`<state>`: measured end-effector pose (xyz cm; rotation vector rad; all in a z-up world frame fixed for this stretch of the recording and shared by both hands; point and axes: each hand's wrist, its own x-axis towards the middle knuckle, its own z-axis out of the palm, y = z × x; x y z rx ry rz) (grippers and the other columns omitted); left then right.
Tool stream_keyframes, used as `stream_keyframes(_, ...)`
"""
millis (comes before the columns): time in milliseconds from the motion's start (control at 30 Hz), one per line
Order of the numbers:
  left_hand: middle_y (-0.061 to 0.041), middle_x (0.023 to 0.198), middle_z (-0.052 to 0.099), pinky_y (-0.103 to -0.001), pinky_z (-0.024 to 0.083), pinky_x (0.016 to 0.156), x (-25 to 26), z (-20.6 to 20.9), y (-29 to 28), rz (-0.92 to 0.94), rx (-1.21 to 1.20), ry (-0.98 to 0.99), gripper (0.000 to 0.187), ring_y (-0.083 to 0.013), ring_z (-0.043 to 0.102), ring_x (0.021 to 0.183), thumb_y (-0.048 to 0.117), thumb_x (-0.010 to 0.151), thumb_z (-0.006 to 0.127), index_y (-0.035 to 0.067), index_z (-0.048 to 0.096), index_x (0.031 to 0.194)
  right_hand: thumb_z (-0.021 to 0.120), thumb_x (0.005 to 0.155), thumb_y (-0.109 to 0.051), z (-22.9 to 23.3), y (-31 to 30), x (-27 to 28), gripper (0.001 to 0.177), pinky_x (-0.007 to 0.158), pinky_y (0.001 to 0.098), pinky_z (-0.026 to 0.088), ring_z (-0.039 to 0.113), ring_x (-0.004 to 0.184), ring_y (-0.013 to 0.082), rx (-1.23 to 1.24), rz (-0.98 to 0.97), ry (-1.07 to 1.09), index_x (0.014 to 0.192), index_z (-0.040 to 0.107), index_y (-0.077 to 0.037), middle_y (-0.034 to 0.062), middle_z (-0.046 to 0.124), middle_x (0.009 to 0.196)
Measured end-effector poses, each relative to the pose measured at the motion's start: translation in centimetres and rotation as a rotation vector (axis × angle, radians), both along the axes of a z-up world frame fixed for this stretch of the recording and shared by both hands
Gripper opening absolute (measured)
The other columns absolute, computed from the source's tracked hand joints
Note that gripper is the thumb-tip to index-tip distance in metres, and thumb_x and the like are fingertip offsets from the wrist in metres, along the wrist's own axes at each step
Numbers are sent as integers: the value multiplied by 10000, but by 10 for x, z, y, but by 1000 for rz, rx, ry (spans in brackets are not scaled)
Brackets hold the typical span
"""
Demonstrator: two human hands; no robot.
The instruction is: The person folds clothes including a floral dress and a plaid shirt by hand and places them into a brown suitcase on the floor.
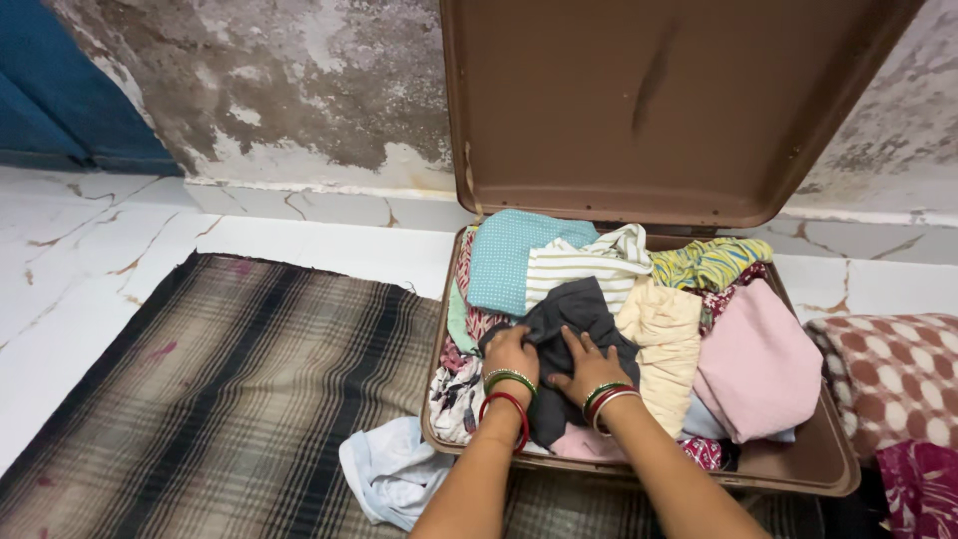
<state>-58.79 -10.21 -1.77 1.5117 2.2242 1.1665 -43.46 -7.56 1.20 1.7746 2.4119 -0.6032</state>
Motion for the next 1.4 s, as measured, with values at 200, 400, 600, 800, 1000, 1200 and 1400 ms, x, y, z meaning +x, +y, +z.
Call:
stream_keyframes(200,-216,1123,711,-458,539,902,33,7,16,-93,81,-468,253,-413,672,1089,227,947,630,110,645,1171,753,816,-451,-5,8,8,1015,1211,577,236,232,1558,335,-50,-122,138,1616,163,-246,95,250,1693)
stream_keyframes(400,-194,1073,733,-433,549,869,64,60,1,-202,88,-506,254,-377,718,1011,225,951,607,125,645,1181,803,649,-289,-33,17,39,1226,1100,404,399,460,1369,375,99,56,788,1574,61,21,274,433,1449)
stream_keyframes(600,-168,1234,724,-408,511,1019,87,99,-25,-521,252,-187,363,-345,676,1165,339,958,667,123,681,1249,502,1027,-340,-44,47,66,479,817,389,521,625,1023,301,-9,-309,1273,1343,557,16,194,652,1176)
stream_keyframes(800,-262,1432,568,-451,411,1130,90,108,-28,-613,264,-221,666,-410,516,1349,470,942,690,79,510,1450,512,1060,-442,73,3,75,432,661,423,458,565,815,325,-408,-706,1583,1225,640,-64,173,627,1009)
stream_keyframes(1000,-251,1288,631,-441,495,1021,72,147,-55,-493,59,-109,763,-401,622,1197,515,845,742,82,519,1433,467,1051,-339,156,-21,73,382,977,504,572,698,1110,310,-601,-495,2036,1236,616,-41,137,726,1201)
stream_keyframes(1200,-199,1224,693,-447,508,984,59,185,-70,-501,-19,95,583,-358,649,1146,398,812,746,100,639,1302,447,1047,-358,199,-29,78,411,976,547,549,679,1119,298,-588,-303,2019,1265,613,-52,114,712,1213)
stream_keyframes(1400,-202,1277,635,-468,483,987,64,178,-75,-426,-45,77,737,-384,610,1183,372,759,780,119,531,1404,453,1047,-366,198,-32,70,413,984,552,545,680,1123,313,-591,-283,2097,1240,619,-42,127,715,1203)
